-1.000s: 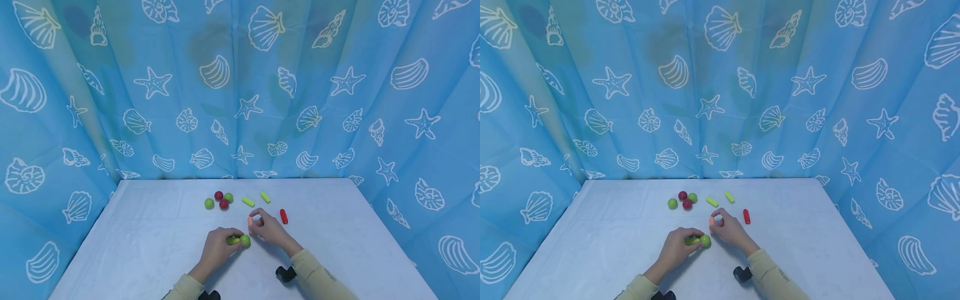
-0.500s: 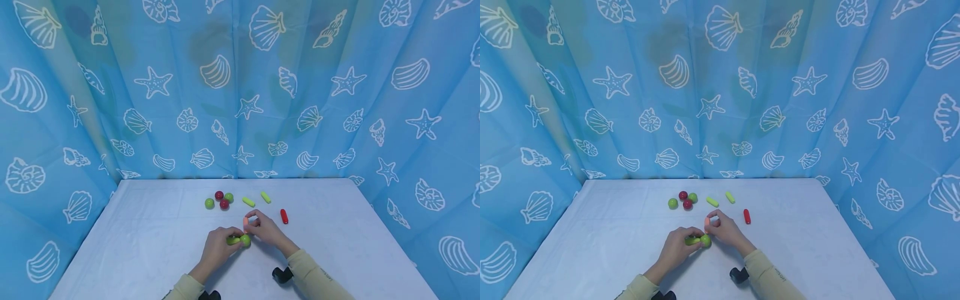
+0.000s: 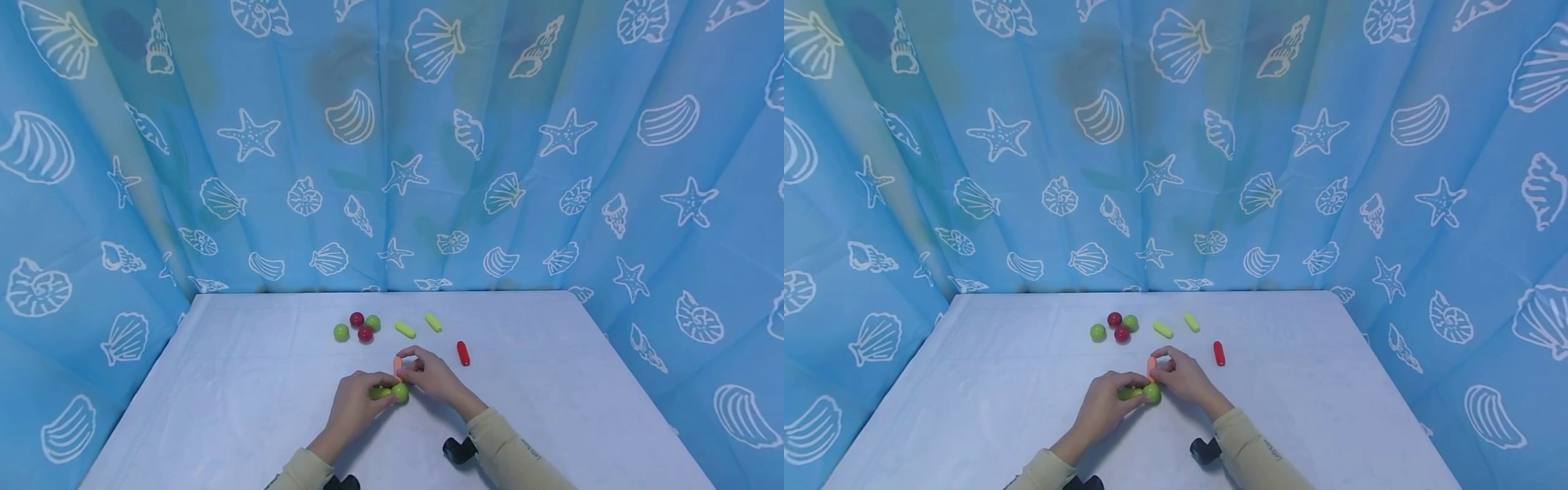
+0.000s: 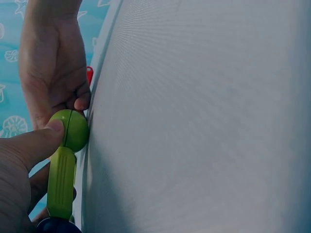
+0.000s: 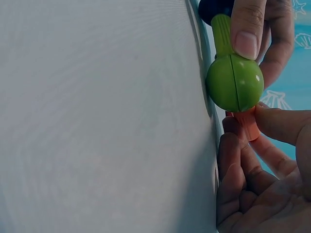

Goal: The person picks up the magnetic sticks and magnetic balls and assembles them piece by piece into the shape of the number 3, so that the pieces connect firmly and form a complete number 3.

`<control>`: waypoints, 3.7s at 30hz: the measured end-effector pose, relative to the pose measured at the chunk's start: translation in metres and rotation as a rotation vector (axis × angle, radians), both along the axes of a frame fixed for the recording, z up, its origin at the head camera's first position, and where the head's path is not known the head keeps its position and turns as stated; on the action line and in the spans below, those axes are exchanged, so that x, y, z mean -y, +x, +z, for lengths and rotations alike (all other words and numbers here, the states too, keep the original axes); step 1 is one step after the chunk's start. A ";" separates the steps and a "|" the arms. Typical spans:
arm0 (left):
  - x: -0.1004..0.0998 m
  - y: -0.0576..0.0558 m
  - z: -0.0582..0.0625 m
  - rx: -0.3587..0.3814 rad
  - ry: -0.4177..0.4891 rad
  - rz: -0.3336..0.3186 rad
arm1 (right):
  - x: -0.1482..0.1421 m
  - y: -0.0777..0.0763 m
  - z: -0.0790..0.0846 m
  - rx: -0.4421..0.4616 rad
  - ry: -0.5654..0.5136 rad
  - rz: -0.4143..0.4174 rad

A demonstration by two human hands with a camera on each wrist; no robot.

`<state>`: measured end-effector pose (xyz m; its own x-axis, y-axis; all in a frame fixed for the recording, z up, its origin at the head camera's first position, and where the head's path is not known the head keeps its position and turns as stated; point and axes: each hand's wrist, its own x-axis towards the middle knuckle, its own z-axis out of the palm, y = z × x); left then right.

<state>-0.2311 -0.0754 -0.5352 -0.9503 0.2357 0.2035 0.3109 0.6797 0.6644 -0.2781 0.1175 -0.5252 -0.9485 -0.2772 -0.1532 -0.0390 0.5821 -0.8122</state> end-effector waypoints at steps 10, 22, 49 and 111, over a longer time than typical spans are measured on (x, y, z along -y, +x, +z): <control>0.000 0.000 -0.002 0.006 -0.006 -0.003 | 0.001 0.001 -0.001 0.002 0.016 0.001; -0.001 0.001 0.001 0.016 0.001 0.000 | -0.001 0.000 -0.002 -0.010 0.010 0.011; -0.001 -0.001 -0.004 -0.001 0.000 0.002 | -0.004 0.000 -0.002 -0.016 -0.021 0.014; 0.000 -0.004 -0.001 0.012 -0.011 -0.012 | 0.034 -0.085 0.013 -0.383 0.303 0.043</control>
<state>-0.2351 -0.0750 -0.5359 -0.9498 0.2491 0.1894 0.3109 0.6831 0.6608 -0.3635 0.0831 -0.5125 -0.9410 -0.3147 0.1246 -0.3313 0.7813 -0.5290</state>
